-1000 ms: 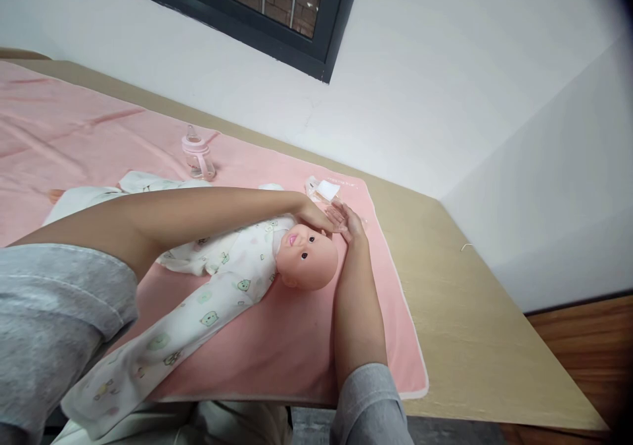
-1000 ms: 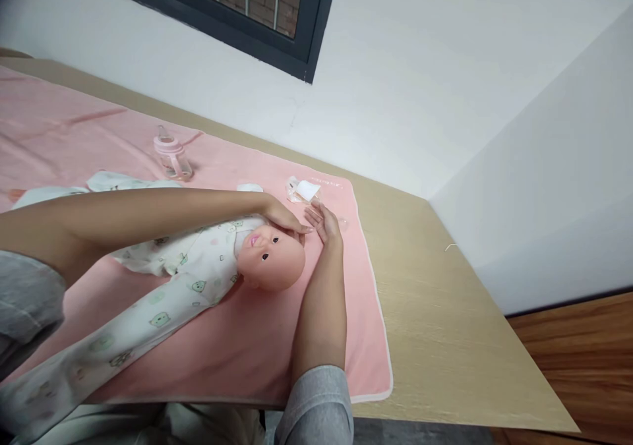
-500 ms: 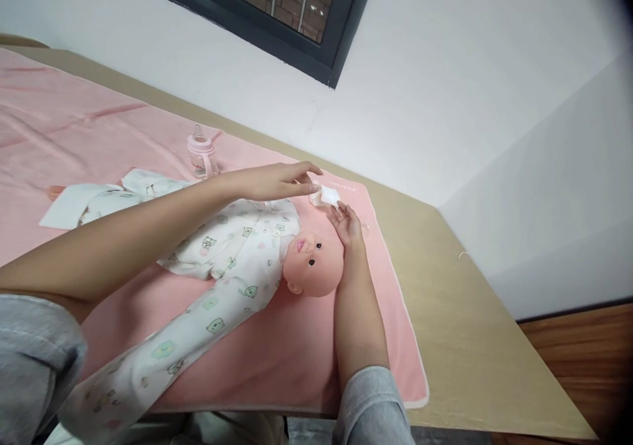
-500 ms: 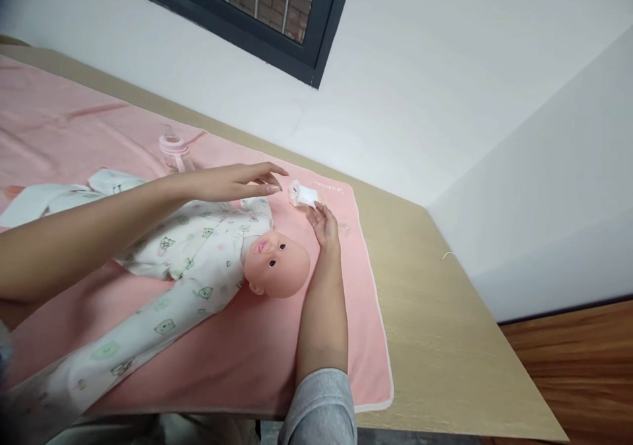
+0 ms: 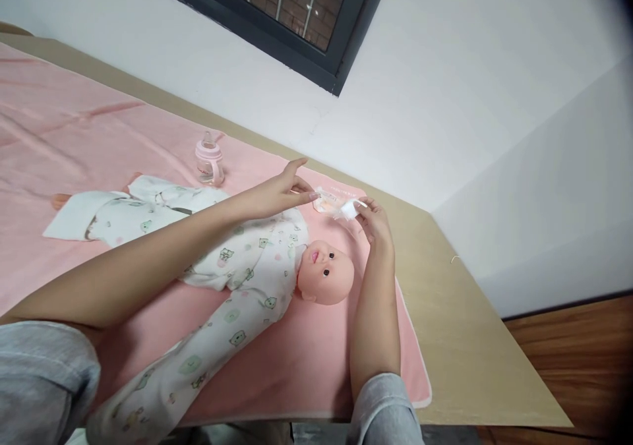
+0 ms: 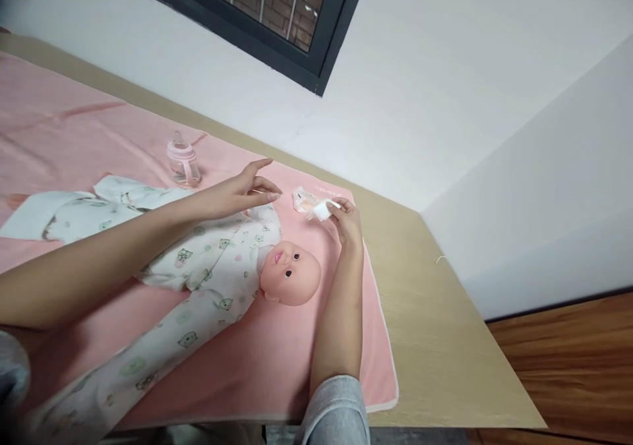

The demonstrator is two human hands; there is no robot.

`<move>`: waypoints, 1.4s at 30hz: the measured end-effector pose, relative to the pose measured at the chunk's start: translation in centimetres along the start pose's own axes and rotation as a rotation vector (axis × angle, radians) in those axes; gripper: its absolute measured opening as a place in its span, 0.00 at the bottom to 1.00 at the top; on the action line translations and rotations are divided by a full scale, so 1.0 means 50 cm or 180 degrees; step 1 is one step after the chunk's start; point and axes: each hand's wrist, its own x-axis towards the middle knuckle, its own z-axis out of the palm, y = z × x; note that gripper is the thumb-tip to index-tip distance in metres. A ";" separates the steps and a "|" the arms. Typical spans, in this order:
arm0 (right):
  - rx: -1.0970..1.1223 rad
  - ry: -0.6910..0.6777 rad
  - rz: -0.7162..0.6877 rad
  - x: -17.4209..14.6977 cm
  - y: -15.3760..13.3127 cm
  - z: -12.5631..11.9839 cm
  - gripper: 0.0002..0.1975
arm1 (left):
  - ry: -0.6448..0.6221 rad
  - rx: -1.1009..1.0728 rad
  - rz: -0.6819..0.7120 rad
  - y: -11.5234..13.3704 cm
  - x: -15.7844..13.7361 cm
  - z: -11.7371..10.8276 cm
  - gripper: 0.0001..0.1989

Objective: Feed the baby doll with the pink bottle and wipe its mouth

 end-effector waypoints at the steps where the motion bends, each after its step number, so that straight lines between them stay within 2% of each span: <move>1: -0.0125 0.0021 -0.0107 -0.007 -0.017 0.010 0.16 | 0.0026 -0.0088 0.0086 -0.005 -0.002 0.001 0.48; 4: -0.0487 -0.0156 -0.0384 -0.037 -0.062 0.043 0.19 | 0.0103 -0.0179 0.0352 -0.016 -0.005 0.002 0.44; 9: -0.1047 -0.0814 -0.0685 -0.106 -0.116 0.104 0.19 | 0.0246 0.0066 0.0622 -0.019 -0.007 -0.002 0.38; 13: -0.1233 -0.1265 -0.0739 -0.155 -0.139 0.143 0.19 | 0.0175 0.0219 0.0817 -0.014 -0.007 -0.013 0.36; 16: -0.1315 -0.1474 -0.0732 -0.178 -0.146 0.158 0.19 | -0.0122 0.0112 0.0760 -0.008 -0.010 -0.026 0.27; 18: -0.1383 -0.1503 -0.0751 -0.188 -0.150 0.164 0.20 | -0.0444 -0.0051 0.0692 -0.003 -0.013 -0.036 0.20; 21: -0.1392 -0.1491 -0.0839 -0.199 -0.153 0.170 0.19 | -0.0712 -0.0254 0.0715 0.003 -0.020 -0.049 0.14; 31: -0.1477 -0.1263 -0.1093 -0.209 -0.151 0.187 0.23 | -0.0750 -0.0173 0.1058 0.017 -0.038 -0.056 0.11; 37: -0.1497 -0.1249 -0.1149 -0.209 -0.148 0.185 0.24 | -0.0594 -0.0226 0.1470 0.019 -0.041 -0.049 0.07; 42: -0.1451 -0.1192 -0.1103 -0.210 -0.146 0.189 0.26 | -0.0111 -0.0063 0.1776 0.014 -0.039 -0.041 0.07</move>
